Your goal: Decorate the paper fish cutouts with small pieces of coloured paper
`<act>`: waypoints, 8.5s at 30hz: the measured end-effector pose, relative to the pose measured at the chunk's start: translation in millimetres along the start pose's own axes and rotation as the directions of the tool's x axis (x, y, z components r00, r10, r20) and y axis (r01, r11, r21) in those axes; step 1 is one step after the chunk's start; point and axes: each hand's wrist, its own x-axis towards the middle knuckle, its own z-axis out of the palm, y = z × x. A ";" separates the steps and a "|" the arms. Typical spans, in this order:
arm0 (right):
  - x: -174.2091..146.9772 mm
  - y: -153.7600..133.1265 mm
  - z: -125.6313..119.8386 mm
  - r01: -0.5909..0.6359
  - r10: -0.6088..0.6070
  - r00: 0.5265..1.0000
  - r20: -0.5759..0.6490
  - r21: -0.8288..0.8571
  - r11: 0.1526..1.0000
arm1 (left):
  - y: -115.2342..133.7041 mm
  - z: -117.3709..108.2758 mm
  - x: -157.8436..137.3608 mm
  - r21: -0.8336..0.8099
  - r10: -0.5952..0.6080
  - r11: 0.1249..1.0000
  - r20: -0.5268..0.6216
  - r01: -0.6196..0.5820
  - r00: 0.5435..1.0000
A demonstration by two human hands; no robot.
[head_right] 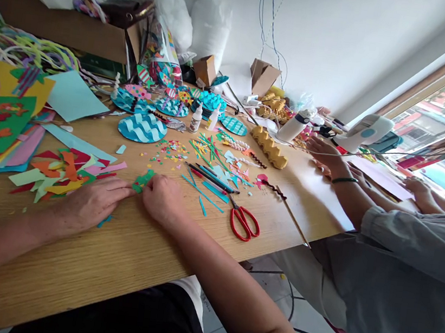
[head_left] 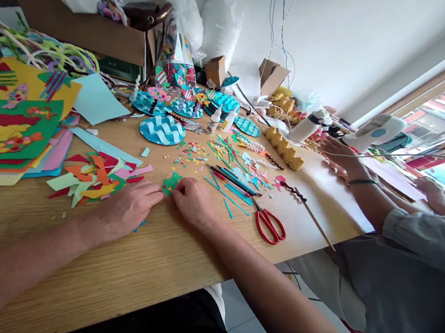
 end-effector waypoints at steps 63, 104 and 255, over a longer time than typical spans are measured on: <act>1.8 25.4 -18.8 0.428 -0.431 0.902 0.020 0.081 0.900 | -0.2 -0.2 -0.8 0.072 0.065 0.996 -0.042 -0.062 0.997; 0.6 23.8 -15.5 0.433 -0.433 0.901 0.011 0.035 0.901 | -0.7 5.2 4.2 0.113 0.082 0.990 0.012 -0.082 0.997; -2.6 24.0 -10.2 0.412 -0.411 0.911 -0.046 0.035 0.910 | -2.9 2.7 6.2 -0.044 -0.056 0.997 -0.002 0.056 0.998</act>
